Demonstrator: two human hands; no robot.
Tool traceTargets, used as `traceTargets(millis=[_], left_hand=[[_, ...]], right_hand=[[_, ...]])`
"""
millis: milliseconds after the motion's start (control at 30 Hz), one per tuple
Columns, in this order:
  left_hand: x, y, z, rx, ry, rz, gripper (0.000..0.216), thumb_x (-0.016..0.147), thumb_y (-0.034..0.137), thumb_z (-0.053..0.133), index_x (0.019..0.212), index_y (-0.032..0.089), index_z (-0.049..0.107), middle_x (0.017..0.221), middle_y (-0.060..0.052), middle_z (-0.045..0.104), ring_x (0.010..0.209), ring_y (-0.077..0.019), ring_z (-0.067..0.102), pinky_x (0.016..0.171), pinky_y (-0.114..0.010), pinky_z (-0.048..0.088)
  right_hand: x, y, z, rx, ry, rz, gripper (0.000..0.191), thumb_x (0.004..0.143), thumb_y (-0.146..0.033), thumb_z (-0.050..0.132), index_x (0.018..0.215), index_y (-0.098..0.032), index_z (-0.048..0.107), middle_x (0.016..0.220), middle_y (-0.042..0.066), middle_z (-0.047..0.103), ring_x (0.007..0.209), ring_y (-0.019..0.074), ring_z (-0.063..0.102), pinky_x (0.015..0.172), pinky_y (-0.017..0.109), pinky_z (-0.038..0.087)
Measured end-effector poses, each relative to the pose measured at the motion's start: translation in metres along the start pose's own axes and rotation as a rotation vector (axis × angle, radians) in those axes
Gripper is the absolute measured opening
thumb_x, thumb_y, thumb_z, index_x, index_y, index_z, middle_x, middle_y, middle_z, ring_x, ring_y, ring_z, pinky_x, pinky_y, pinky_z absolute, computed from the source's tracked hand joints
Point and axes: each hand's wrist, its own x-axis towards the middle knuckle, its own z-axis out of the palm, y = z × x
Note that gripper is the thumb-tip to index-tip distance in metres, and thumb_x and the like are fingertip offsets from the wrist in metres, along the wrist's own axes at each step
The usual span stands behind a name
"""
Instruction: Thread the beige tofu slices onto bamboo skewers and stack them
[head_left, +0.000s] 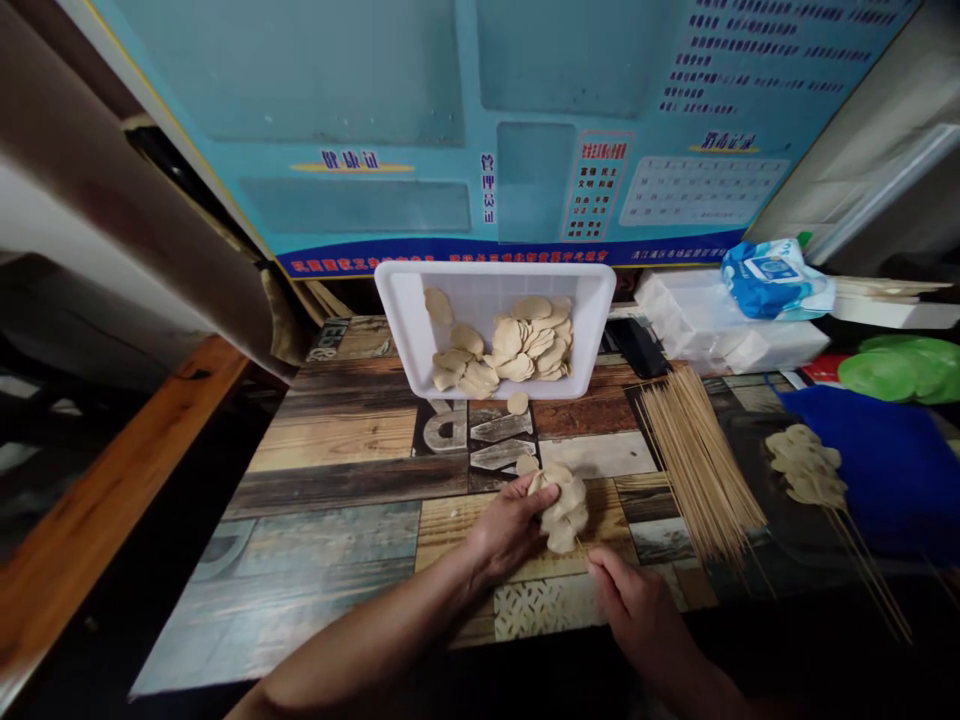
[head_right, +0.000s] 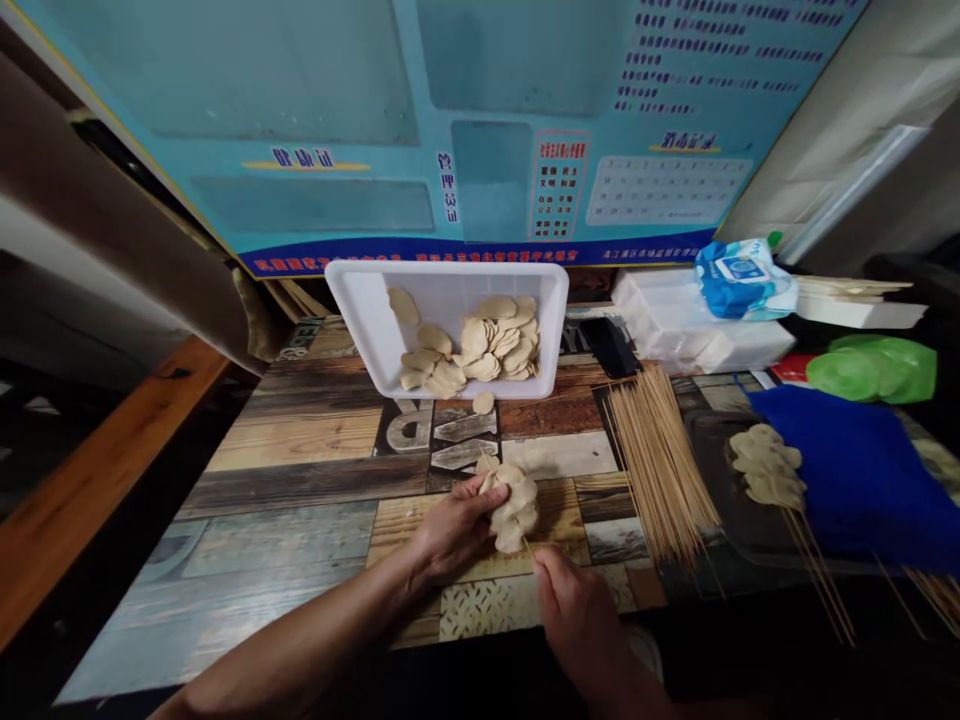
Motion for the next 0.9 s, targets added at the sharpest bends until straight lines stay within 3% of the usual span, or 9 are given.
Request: traceTargets(millis=[100, 200, 300, 400, 533, 667, 733, 900], left_hand=[[0.005, 0.008, -0.005, 0.135, -0.010, 0.015, 0.035, 0.070, 0.031, 0.071, 0.097, 0.011, 0.060, 0.084, -0.008, 0.062, 0.066, -0.0127, 0.058, 0.061, -0.025, 0.047], [0.020, 0.042, -0.025, 0.489, 0.089, 0.251, 0.038, 0.072, 0.036, 0.067, 0.102, 0.015, 0.059, 0.090, -0.007, 0.063, 0.074, -0.0146, 0.059, 0.069, -0.027, 0.047], [0.038, 0.093, -0.053, 1.131, 0.319, 0.621, 0.021, 0.076, 0.031, 0.061, 0.091, 0.016, 0.062, 0.091, -0.006, 0.063, 0.083, -0.0171, 0.058, 0.076, -0.029, 0.046], [0.050, 0.139, -0.076, 1.826, 0.587, 0.719, 0.021, 0.082, 0.020, 0.048, 0.098, 0.018, 0.062, 0.105, -0.008, 0.061, 0.094, -0.0188, 0.057, 0.084, -0.031, 0.044], [0.052, 0.171, -0.091, 2.028, 0.632, 0.673, 0.030, 0.076, 0.018, 0.056, 0.106, 0.015, 0.060, 0.110, -0.014, 0.060, 0.104, -0.0268, 0.053, 0.092, -0.039, 0.039], [0.049, 0.182, -0.097, 2.148, 0.607, 0.604, 0.020, 0.081, 0.018, 0.048, 0.090, 0.014, 0.066, 0.097, -0.013, 0.064, 0.095, -0.0248, 0.057, 0.088, -0.035, 0.041], [0.048, 0.184, -0.100, 2.183, 0.627, 0.590, 0.024, 0.084, 0.018, 0.042, 0.088, 0.014, 0.066, 0.096, -0.013, 0.064, 0.095, -0.0242, 0.058, 0.087, -0.034, 0.041], [0.052, 0.182, -0.101, 2.229, 0.752, 0.586, 0.038, 0.087, 0.020, 0.036, 0.122, 0.015, 0.050, 0.126, -0.016, 0.051, 0.099, -0.0247, 0.057, 0.081, -0.033, 0.043]], right_hand=[[0.001, 0.002, -0.002, 0.011, 0.020, -0.023, 0.035, 0.093, -0.025, 0.026, 0.081, -0.021, 0.058, 0.066, 0.002, 0.069, 0.059, 0.0159, 0.067, 0.054, 0.023, 0.046], [0.000, 0.006, -0.005, -0.013, 0.077, -0.077, 0.036, 0.093, -0.026, 0.025, 0.080, -0.022, 0.059, 0.066, 0.002, 0.070, 0.058, 0.0161, 0.068, 0.052, 0.022, 0.047], [-0.004, 0.008, -0.009, -0.032, 0.114, -0.103, 0.039, 0.094, -0.028, 0.024, 0.075, -0.022, 0.058, 0.064, 0.002, 0.069, 0.057, 0.0157, 0.068, 0.052, 0.021, 0.048], [-0.009, 0.009, -0.012, -0.045, 0.134, -0.112, 0.042, 0.096, -0.031, 0.022, 0.075, -0.023, 0.058, 0.059, 0.001, 0.067, 0.056, 0.0152, 0.067, 0.054, 0.020, 0.050], [-0.012, 0.009, -0.013, -0.071, 0.186, -0.132, 0.046, 0.097, -0.035, 0.019, 0.078, -0.022, 0.059, 0.063, 0.001, 0.069, 0.058, 0.0154, 0.069, 0.053, 0.020, 0.051], [-0.012, 0.009, -0.016, -0.086, 0.200, -0.137, 0.049, 0.098, -0.037, 0.017, 0.078, -0.022, 0.060, 0.063, 0.002, 0.070, 0.056, 0.0151, 0.069, 0.053, 0.020, 0.052], [-0.012, 0.009, -0.016, -0.088, 0.195, -0.139, 0.050, 0.098, -0.037, 0.017, 0.077, -0.022, 0.060, 0.063, 0.002, 0.070, 0.057, 0.0151, 0.069, 0.053, 0.020, 0.051], [-0.012, 0.010, -0.013, -0.099, 0.208, -0.151, 0.052, 0.098, -0.038, 0.016, 0.076, -0.021, 0.060, 0.062, 0.003, 0.070, 0.057, 0.0159, 0.069, 0.052, 0.021, 0.052]])
